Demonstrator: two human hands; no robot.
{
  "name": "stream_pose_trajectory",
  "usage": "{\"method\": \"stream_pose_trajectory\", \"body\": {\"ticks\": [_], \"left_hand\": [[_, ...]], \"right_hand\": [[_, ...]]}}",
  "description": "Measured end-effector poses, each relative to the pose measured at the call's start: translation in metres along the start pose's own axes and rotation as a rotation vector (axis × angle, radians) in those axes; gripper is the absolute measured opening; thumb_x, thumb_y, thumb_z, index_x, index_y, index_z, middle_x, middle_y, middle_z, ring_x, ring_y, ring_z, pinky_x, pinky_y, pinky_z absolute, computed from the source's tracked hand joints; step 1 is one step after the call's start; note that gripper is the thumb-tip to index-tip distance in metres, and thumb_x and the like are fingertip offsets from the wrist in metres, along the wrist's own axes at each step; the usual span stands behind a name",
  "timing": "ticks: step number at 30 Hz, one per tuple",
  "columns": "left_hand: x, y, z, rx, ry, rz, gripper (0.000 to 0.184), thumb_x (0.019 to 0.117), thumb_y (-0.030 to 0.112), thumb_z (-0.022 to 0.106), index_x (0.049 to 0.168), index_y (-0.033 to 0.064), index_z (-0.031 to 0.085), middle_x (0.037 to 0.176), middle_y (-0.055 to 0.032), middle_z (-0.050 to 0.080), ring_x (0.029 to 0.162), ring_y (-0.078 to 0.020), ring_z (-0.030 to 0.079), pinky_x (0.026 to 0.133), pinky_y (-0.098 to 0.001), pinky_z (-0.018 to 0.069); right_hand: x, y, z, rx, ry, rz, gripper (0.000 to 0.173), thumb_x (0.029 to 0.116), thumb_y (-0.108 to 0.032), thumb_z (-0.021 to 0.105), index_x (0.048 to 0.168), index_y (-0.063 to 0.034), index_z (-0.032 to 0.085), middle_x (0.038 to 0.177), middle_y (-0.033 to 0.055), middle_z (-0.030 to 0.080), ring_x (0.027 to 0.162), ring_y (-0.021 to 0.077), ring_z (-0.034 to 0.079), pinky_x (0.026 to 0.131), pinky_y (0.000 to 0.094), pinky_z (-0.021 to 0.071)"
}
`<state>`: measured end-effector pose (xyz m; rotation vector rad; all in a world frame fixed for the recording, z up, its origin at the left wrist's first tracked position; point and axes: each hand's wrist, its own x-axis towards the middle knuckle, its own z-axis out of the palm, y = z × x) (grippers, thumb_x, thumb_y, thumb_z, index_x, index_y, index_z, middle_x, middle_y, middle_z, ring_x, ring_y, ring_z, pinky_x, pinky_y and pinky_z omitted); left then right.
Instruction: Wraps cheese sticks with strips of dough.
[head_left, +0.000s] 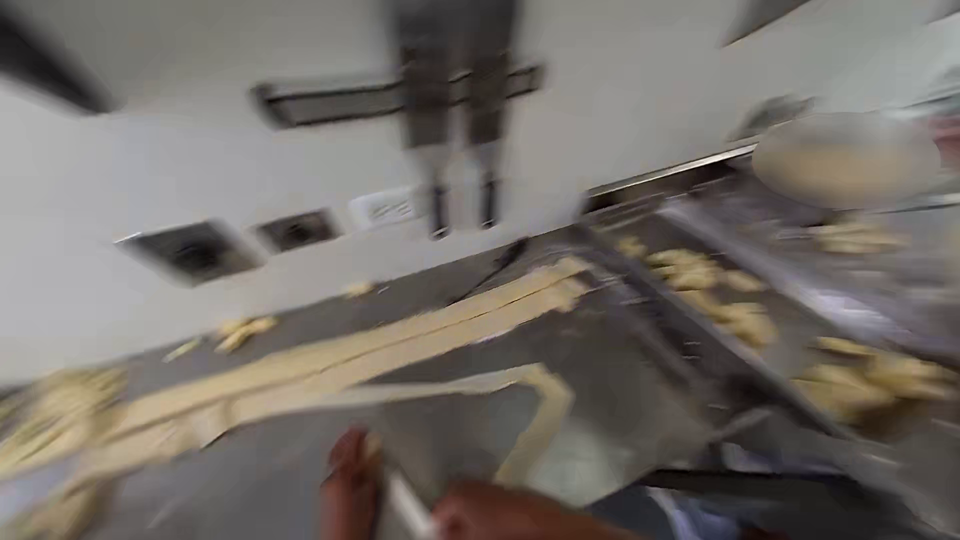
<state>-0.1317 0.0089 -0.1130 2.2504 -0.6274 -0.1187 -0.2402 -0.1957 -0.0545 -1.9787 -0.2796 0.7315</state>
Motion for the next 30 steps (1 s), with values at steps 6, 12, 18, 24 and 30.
{"method": "stream_pose_trajectory", "body": {"ticks": [6,12,18,24,30], "left_hand": [[0.005,-0.014,0.022,0.06,0.109,0.157,0.03,0.0953,-0.003,0.053,0.12,-0.0121,0.069,0.128,-0.0271,0.067,0.124,-0.0445,0.062,0.109,-0.0573,0.0457],[-0.002,-0.013,0.019,0.028,0.09,0.112,0.045,0.0925,0.005,0.061,0.13,-0.0197,0.057,0.127,-0.0283,0.066,0.121,-0.0447,0.064,0.108,-0.0573,0.0468],[0.003,-0.014,0.025,0.092,0.113,0.092,0.048,0.0933,0.0,0.061,0.136,-0.0204,0.051,0.126,-0.0267,0.068,0.116,-0.0447,0.067,0.1,-0.0552,0.0528],[0.002,-0.024,0.021,0.014,0.077,0.13,0.067,0.0906,0.006,0.067,0.142,-0.0242,0.037,0.121,-0.0257,0.07,0.108,-0.0395,0.072,0.094,-0.0497,0.0573],[0.007,-0.02,0.025,0.09,0.145,0.123,0.049,0.0892,-0.002,0.064,0.133,-0.0213,0.052,0.119,-0.0257,0.071,0.11,-0.0425,0.07,0.096,-0.0535,0.056]], "right_hand": [[0.003,0.011,-0.008,0.134,-0.119,0.124,0.035,0.1101,-0.023,0.046,0.105,0.0057,0.066,0.1,0.0164,0.074,0.092,0.0251,0.071,0.089,0.0461,0.0536],[0.008,0.016,-0.01,0.16,-0.145,0.146,0.034,0.1094,-0.027,0.049,0.098,0.0014,0.064,0.095,0.0107,0.073,0.086,0.0177,0.068,0.082,0.0409,0.0523],[0.015,0.014,-0.019,0.025,-0.214,0.137,0.034,0.1091,-0.026,0.05,0.099,0.0038,0.063,0.09,0.017,0.067,0.085,0.028,0.064,0.08,0.0483,0.048],[0.022,0.015,-0.022,0.081,-0.239,0.116,0.034,0.1099,-0.026,0.048,0.098,0.0031,0.062,0.093,0.0143,0.069,0.086,0.0238,0.065,0.08,0.0452,0.0484],[0.027,0.016,-0.02,0.106,-0.257,0.113,0.034,0.11,-0.025,0.047,0.098,0.0031,0.062,0.096,0.0142,0.071,0.088,0.0235,0.066,0.082,0.0452,0.049]]}}
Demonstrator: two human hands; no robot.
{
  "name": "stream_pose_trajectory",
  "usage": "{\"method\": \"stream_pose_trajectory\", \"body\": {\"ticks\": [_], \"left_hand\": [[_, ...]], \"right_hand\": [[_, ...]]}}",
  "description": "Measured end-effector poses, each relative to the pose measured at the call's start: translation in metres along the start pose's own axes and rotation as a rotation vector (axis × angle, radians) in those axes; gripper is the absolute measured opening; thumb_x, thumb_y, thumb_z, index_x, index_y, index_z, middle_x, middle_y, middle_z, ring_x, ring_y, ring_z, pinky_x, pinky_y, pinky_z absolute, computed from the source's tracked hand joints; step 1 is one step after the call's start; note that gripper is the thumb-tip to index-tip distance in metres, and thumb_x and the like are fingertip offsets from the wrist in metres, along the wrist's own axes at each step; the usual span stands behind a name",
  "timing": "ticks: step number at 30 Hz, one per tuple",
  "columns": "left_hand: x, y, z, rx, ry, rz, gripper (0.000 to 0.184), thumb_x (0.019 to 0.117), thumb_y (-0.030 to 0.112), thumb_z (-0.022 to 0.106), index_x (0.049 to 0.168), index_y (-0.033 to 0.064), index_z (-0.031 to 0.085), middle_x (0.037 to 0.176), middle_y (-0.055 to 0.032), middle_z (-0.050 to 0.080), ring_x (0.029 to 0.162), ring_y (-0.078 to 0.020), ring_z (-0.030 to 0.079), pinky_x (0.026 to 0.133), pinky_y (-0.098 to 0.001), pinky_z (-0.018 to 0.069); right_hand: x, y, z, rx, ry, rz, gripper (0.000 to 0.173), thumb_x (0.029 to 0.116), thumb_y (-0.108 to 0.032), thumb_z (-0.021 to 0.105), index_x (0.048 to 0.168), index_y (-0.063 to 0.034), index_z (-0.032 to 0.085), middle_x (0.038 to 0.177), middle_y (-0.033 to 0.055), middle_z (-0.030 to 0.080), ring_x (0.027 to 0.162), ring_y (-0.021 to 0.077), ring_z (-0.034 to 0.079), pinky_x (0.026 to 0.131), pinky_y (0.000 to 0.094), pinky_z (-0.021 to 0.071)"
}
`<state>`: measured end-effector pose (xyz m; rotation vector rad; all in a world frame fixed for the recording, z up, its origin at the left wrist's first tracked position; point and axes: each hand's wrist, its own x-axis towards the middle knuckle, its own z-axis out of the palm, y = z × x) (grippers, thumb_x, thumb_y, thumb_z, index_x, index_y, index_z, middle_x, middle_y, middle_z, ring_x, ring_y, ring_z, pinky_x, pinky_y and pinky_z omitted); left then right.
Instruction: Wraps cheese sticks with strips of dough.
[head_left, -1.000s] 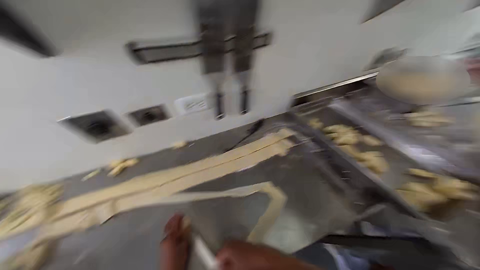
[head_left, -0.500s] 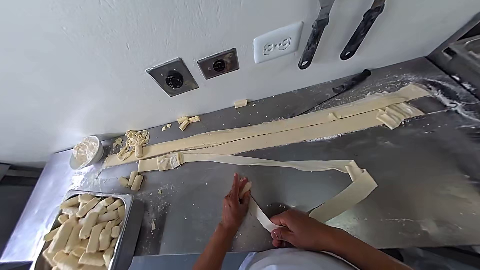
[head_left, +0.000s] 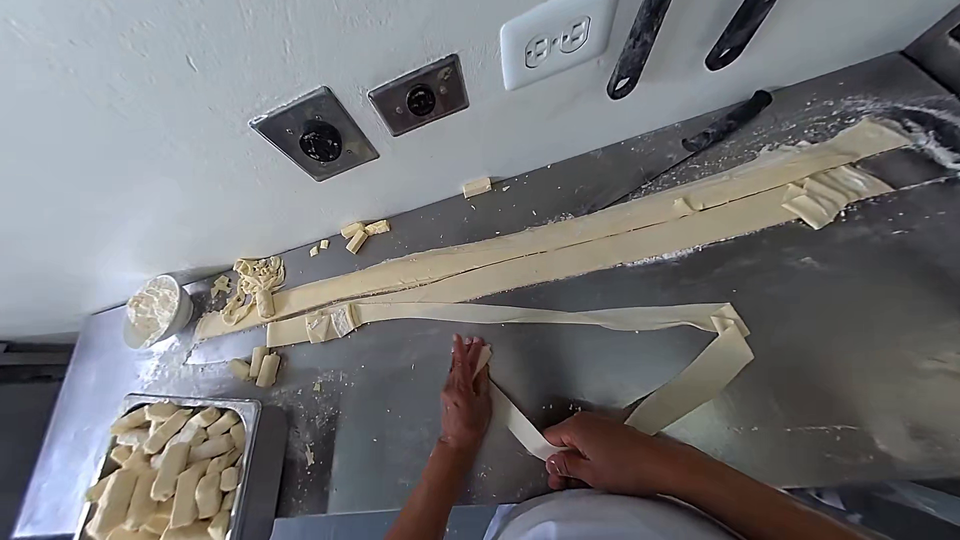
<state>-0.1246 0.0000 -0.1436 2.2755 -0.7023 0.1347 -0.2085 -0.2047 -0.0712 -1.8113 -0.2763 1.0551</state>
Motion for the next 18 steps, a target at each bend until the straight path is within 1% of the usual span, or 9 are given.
{"method": "stream_pose_trajectory", "body": {"ticks": [2,5,6,8,10,12,14,16,18], "left_hand": [[-0.005,0.0,-0.003,-0.001,-0.074,0.078,0.046,0.0925,0.003,0.06,0.132,-0.02,0.055,0.125,-0.0258,0.069,0.117,-0.0435,0.067,0.103,-0.0534,0.0519],[-0.004,-0.005,-0.009,-0.059,-0.07,0.026,0.055,0.0931,0.003,0.06,0.139,-0.0231,0.044,0.12,-0.0242,0.071,0.109,-0.0385,0.072,0.093,-0.0479,0.0579],[-0.004,-0.006,-0.007,-0.069,-0.058,-0.005,0.062,0.0918,0.006,0.064,0.141,-0.0232,0.041,0.122,-0.0253,0.07,0.111,-0.0399,0.071,0.095,-0.049,0.0567],[-0.004,-0.004,0.001,-0.096,-0.055,-0.001,0.064,0.0883,0.008,0.069,0.139,-0.0223,0.045,0.122,-0.0257,0.07,0.114,-0.0412,0.069,0.1,-0.0514,0.0542],[-0.004,-0.001,0.003,-0.072,-0.008,0.027,0.054,0.0855,0.0,0.068,0.133,-0.021,0.052,0.115,-0.0237,0.073,0.107,-0.0391,0.072,0.093,-0.0485,0.0581],[-0.006,-0.001,0.0,-0.032,-0.033,0.05,0.048,0.0881,0.001,0.065,0.131,-0.0194,0.056,0.122,-0.0253,0.07,0.114,-0.0425,0.068,0.102,-0.0538,0.0527],[-0.012,0.0,-0.003,-0.024,-0.108,0.127,0.047,0.0939,0.011,0.06,0.131,-0.0173,0.058,0.127,-0.0252,0.068,0.12,-0.0424,0.066,0.108,-0.056,0.0469],[-0.012,-0.001,-0.006,-0.075,-0.124,0.096,0.047,0.0958,0.007,0.055,0.134,-0.0204,0.052,0.126,-0.0248,0.068,0.12,-0.0413,0.066,0.108,-0.053,0.048],[-0.013,-0.002,-0.003,-0.099,-0.101,0.031,0.056,0.0947,0.007,0.058,0.139,-0.0233,0.043,0.127,-0.0269,0.067,0.122,-0.0428,0.064,0.108,-0.0522,0.0484]], "right_hand": [[-0.001,0.0,-0.001,0.005,-0.007,0.007,0.034,0.11,-0.026,0.048,0.098,0.0032,0.062,0.096,0.0147,0.071,0.088,0.0236,0.066,0.081,0.0452,0.0485],[0.002,0.002,0.0,0.02,-0.013,0.001,0.035,0.11,-0.027,0.048,0.098,0.0025,0.062,0.097,0.0133,0.071,0.089,0.0223,0.066,0.082,0.0446,0.0486],[0.003,0.002,0.0,0.033,-0.014,0.005,0.035,0.1101,-0.028,0.048,0.099,0.0021,0.063,0.098,0.0124,0.072,0.09,0.0214,0.067,0.083,0.0441,0.0493],[0.004,0.003,-0.001,0.061,-0.011,0.021,0.034,0.11,-0.028,0.048,0.101,0.0014,0.063,0.099,0.0106,0.073,0.091,0.0195,0.068,0.084,0.0433,0.0501],[0.004,0.004,-0.001,0.1,0.004,0.043,0.033,0.1096,-0.028,0.049,0.103,0.0011,0.063,0.099,0.0098,0.073,0.09,0.0175,0.068,0.084,0.0416,0.0508],[0.003,0.005,-0.002,0.161,0.023,0.062,0.031,0.1095,-0.027,0.05,0.105,0.0006,0.063,0.099,0.0085,0.074,0.09,0.0144,0.07,0.085,0.038,0.0528],[0.001,0.007,-0.003,0.244,0.043,0.076,0.029,0.1093,-0.025,0.051,0.106,0.0003,0.063,0.099,0.007,0.074,0.089,0.0114,0.071,0.086,0.0336,0.0559],[0.002,0.009,-0.004,0.32,0.045,0.091,0.028,0.1093,-0.024,0.051,0.107,0.001,0.063,0.099,0.0067,0.074,0.087,0.0107,0.072,0.084,0.0318,0.0572],[0.002,0.009,-0.003,0.371,0.046,0.105,0.026,0.1094,-0.023,0.051,0.107,-0.0003,0.062,0.097,0.0051,0.074,0.085,0.0094,0.072,0.081,0.0299,0.0577]]}}
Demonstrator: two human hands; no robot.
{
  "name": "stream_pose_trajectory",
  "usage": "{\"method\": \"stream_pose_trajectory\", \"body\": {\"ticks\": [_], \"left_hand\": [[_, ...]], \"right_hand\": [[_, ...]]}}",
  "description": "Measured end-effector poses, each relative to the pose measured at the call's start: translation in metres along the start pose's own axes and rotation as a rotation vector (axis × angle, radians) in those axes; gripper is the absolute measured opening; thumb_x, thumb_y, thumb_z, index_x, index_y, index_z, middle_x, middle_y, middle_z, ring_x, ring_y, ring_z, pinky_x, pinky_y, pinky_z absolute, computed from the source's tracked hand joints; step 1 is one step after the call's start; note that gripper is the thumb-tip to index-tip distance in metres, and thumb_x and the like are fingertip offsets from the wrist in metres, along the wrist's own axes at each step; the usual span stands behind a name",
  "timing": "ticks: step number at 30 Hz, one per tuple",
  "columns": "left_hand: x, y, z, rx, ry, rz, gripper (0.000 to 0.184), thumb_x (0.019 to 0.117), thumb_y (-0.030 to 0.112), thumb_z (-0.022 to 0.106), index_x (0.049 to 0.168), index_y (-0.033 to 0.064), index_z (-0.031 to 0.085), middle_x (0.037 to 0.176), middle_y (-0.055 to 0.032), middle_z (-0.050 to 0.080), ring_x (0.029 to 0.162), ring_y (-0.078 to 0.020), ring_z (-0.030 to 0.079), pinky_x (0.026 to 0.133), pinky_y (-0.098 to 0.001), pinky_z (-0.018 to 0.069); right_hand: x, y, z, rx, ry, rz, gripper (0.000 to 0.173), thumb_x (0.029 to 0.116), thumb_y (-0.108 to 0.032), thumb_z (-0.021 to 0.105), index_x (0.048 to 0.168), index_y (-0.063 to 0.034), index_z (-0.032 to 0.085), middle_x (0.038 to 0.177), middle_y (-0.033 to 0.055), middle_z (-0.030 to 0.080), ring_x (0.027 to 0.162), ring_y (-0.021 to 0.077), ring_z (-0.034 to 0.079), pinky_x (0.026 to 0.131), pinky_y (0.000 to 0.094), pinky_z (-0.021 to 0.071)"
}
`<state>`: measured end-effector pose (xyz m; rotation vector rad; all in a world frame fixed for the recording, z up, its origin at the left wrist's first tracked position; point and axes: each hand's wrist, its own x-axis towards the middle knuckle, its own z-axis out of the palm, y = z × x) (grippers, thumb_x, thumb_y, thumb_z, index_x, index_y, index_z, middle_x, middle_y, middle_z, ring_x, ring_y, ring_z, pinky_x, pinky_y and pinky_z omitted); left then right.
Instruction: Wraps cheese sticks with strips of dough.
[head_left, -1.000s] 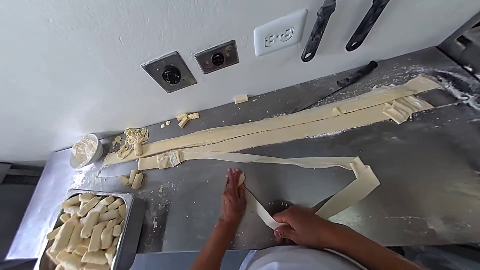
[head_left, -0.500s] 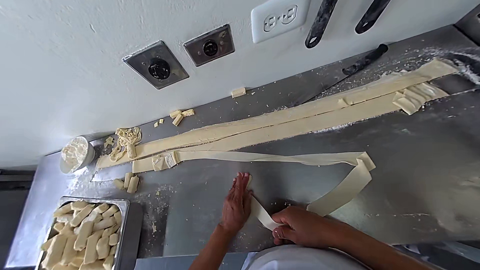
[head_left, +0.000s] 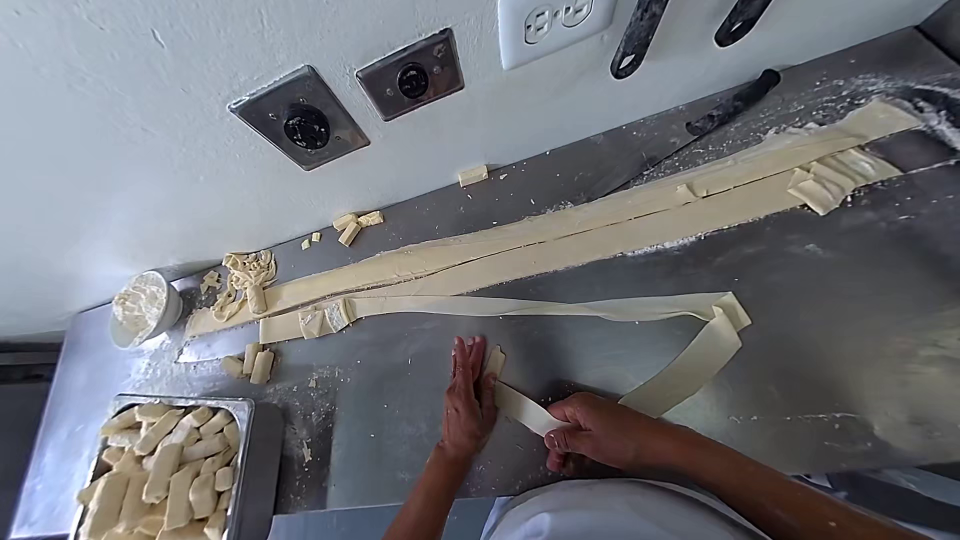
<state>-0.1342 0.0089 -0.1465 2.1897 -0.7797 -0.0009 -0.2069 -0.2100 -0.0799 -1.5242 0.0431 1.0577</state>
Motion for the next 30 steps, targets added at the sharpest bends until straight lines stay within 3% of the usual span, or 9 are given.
{"method": "stream_pose_trajectory", "body": {"ticks": [5,9,11,13,15,17,22,26,30], "left_hand": [[0.001,0.006,0.007,0.028,0.076,0.017,0.05,0.0866,-0.002,0.065,0.132,-0.0211,0.053,0.114,-0.0228,0.074,0.106,-0.0379,0.073,0.093,-0.0467,0.0586],[-0.005,0.003,-0.001,0.062,-0.01,0.098,0.044,0.095,0.007,0.057,0.129,-0.0197,0.057,0.123,-0.024,0.07,0.117,-0.0406,0.068,0.105,-0.0496,0.0508],[-0.005,0.001,-0.003,0.043,0.007,0.068,0.046,0.0949,0.004,0.057,0.133,-0.0216,0.052,0.119,-0.0232,0.072,0.112,-0.0379,0.071,0.099,-0.0464,0.0555],[-0.004,-0.001,0.001,0.035,0.028,0.017,0.054,0.092,0.007,0.062,0.136,-0.0224,0.048,0.123,-0.0262,0.069,0.116,-0.0404,0.068,0.102,-0.0496,0.0534],[-0.003,0.004,0.007,0.009,0.03,0.011,0.051,0.0876,0.004,0.064,0.131,-0.0206,0.055,0.122,-0.0259,0.07,0.116,-0.0417,0.068,0.104,-0.052,0.0518],[-0.002,0.005,0.007,0.029,0.086,0.007,0.042,0.0847,-0.004,0.062,0.124,-0.0173,0.063,0.117,-0.0241,0.072,0.11,-0.0398,0.071,0.097,-0.0484,0.0565],[-0.01,0.007,-0.003,0.035,-0.036,0.111,0.041,0.0942,0.005,0.054,0.128,-0.0169,0.061,0.126,-0.025,0.068,0.119,-0.0417,0.066,0.108,-0.0549,0.0467],[-0.011,0.009,0.003,0.002,0.05,0.003,0.051,0.0902,0.005,0.061,0.132,-0.0227,0.052,0.124,-0.0284,0.068,0.119,-0.0454,0.065,0.107,-0.0551,0.0479],[-0.008,0.016,0.008,0.018,0.1,-0.033,0.037,0.0863,-0.002,0.062,0.121,-0.0151,0.066,0.117,-0.0236,0.072,0.11,-0.0407,0.071,0.099,-0.0518,0.0549]], "right_hand": [[0.0,0.005,-0.004,0.058,0.032,0.017,0.024,0.1099,-0.023,0.049,0.105,-0.0026,0.061,0.096,0.0033,0.074,0.083,0.0082,0.071,0.076,0.0275,0.0574],[-0.005,0.01,-0.013,0.088,0.083,0.005,0.026,0.1102,-0.023,0.047,0.106,-0.0019,0.062,0.096,0.0041,0.074,0.084,0.0101,0.073,0.077,0.0291,0.0589],[-0.005,0.01,-0.013,0.076,0.079,0.001,0.026,0.1101,-0.023,0.048,0.106,-0.0023,0.063,0.096,0.0036,0.075,0.084,0.0094,0.073,0.076,0.0284,0.0588],[-0.005,0.008,-0.013,0.063,0.067,0.006,0.025,0.1101,-0.023,0.048,0.106,-0.003,0.063,0.096,0.0027,0.075,0.083,0.0082,0.072,0.075,0.0272,0.0582],[-0.006,0.008,-0.012,0.05,0.061,0.014,0.025,0.1099,-0.023,0.049,0.106,-0.0028,0.062,0.096,0.0025,0.074,0.082,0.0075,0.071,0.075,0.0265,0.0575],[-0.006,0.007,-0.012,0.027,0.053,0.027,0.025,0.1098,-0.024,0.049,0.106,-0.0026,0.063,0.096,0.0028,0.074,0.082,0.0076,0.071,0.074,0.0265,0.0572],[-0.008,0.005,-0.017,0.001,0.072,0.021,0.027,0.1099,-0.024,0.049,0.104,-0.0025,0.063,0.095,0.0029,0.074,0.082,0.008,0.071,0.074,0.0269,0.0573],[-0.011,0.006,-0.02,0.015,0.104,0.0,0.028,0.1101,-0.025,0.048,0.106,-0.0027,0.064,0.096,0.0026,0.074,0.084,0.0076,0.071,0.075,0.0267,0.0572],[-0.02,0.009,-0.023,0.034,0.126,0.007,0.026,0.1096,-0.024,0.049,0.107,-0.0036,0.065,0.096,0.0013,0.075,0.084,0.0067,0.072,0.076,0.0259,0.0577]]}}
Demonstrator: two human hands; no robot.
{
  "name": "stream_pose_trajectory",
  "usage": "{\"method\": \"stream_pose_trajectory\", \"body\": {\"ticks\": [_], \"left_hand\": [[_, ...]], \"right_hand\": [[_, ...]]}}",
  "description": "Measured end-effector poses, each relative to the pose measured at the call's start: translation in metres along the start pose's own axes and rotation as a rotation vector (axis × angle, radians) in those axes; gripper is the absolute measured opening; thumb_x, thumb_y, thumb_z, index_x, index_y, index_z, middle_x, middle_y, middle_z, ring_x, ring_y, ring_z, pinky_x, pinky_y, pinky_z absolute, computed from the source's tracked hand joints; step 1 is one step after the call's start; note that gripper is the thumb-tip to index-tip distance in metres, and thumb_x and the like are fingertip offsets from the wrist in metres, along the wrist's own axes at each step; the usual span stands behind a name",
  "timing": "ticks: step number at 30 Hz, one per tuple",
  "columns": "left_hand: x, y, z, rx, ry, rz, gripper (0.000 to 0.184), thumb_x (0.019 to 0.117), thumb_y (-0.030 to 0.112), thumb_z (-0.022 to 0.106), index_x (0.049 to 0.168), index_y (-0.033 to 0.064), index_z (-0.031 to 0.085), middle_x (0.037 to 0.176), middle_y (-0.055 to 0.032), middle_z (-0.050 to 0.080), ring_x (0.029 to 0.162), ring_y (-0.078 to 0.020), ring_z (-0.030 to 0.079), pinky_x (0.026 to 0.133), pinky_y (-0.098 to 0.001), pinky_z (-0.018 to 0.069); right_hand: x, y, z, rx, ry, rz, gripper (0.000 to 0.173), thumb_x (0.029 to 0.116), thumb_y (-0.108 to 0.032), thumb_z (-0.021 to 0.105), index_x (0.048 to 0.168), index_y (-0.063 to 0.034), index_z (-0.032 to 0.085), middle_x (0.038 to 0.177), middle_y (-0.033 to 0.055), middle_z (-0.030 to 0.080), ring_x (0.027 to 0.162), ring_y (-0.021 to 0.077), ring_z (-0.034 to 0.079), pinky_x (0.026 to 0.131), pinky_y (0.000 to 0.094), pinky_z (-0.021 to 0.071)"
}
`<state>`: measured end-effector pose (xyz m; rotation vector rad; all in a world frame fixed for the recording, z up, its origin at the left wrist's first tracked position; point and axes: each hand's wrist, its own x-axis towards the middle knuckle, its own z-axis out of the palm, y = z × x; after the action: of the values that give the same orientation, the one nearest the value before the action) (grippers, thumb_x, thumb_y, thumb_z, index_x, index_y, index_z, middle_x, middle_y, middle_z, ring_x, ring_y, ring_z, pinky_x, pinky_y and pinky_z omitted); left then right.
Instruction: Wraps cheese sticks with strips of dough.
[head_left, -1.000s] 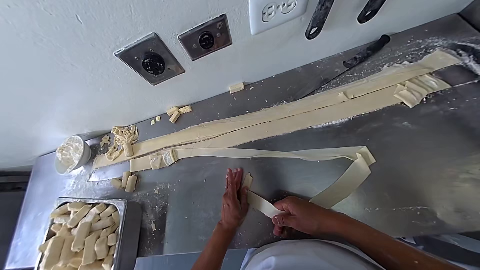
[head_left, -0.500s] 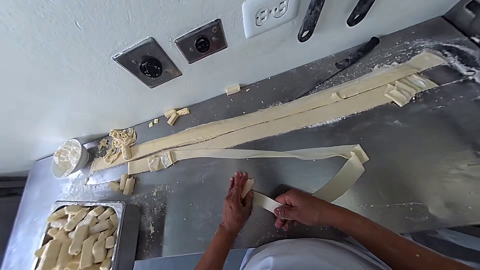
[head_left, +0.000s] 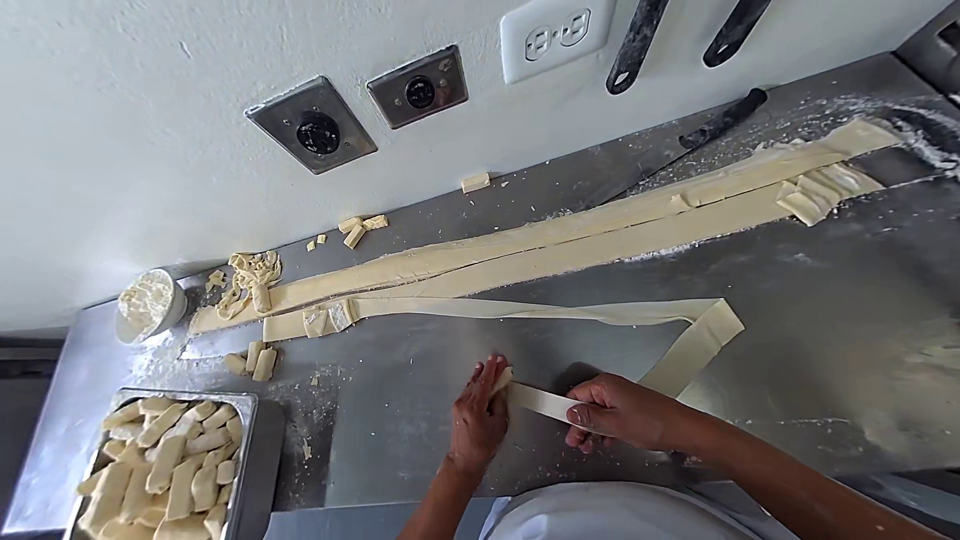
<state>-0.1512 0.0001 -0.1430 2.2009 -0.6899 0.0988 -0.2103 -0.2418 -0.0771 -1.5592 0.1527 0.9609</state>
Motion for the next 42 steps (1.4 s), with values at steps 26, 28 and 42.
{"method": "stream_pose_trajectory", "body": {"ticks": [26,28,42], "left_hand": [[-0.009,-0.002,-0.011,0.005,-0.032,0.057,0.032,0.0892,0.008,0.064,0.114,-0.0101,0.073,0.118,-0.0238,0.072,0.115,-0.0416,0.068,0.104,-0.056,0.0507],[-0.003,0.01,-0.001,0.016,-0.005,0.027,0.026,0.0882,-0.002,0.06,0.108,-0.0091,0.075,0.115,-0.0247,0.073,0.111,-0.0428,0.07,0.099,-0.0546,0.0541],[0.0,0.014,0.012,-0.04,-0.08,0.141,0.029,0.0906,-0.006,0.054,0.108,-0.0056,0.077,0.118,-0.0222,0.073,0.115,-0.0405,0.069,0.101,-0.0529,0.0536]], "right_hand": [[-0.006,-0.017,0.039,-0.412,-0.022,-0.217,0.035,0.1099,-0.022,0.046,0.108,0.006,0.066,0.1,0.0187,0.073,0.094,0.0285,0.07,0.09,0.0477,0.0517],[-0.003,-0.018,0.042,-0.495,-0.041,-0.208,0.035,0.1097,-0.021,0.046,0.104,0.0072,0.065,0.096,0.0216,0.07,0.092,0.0341,0.067,0.087,0.052,0.0495],[0.009,-0.005,0.036,-0.277,-0.089,-0.034,0.03,0.1106,-0.019,0.044,0.114,0.0033,0.063,0.103,0.0136,0.072,0.086,0.0194,0.07,0.08,0.0391,0.0556]]}}
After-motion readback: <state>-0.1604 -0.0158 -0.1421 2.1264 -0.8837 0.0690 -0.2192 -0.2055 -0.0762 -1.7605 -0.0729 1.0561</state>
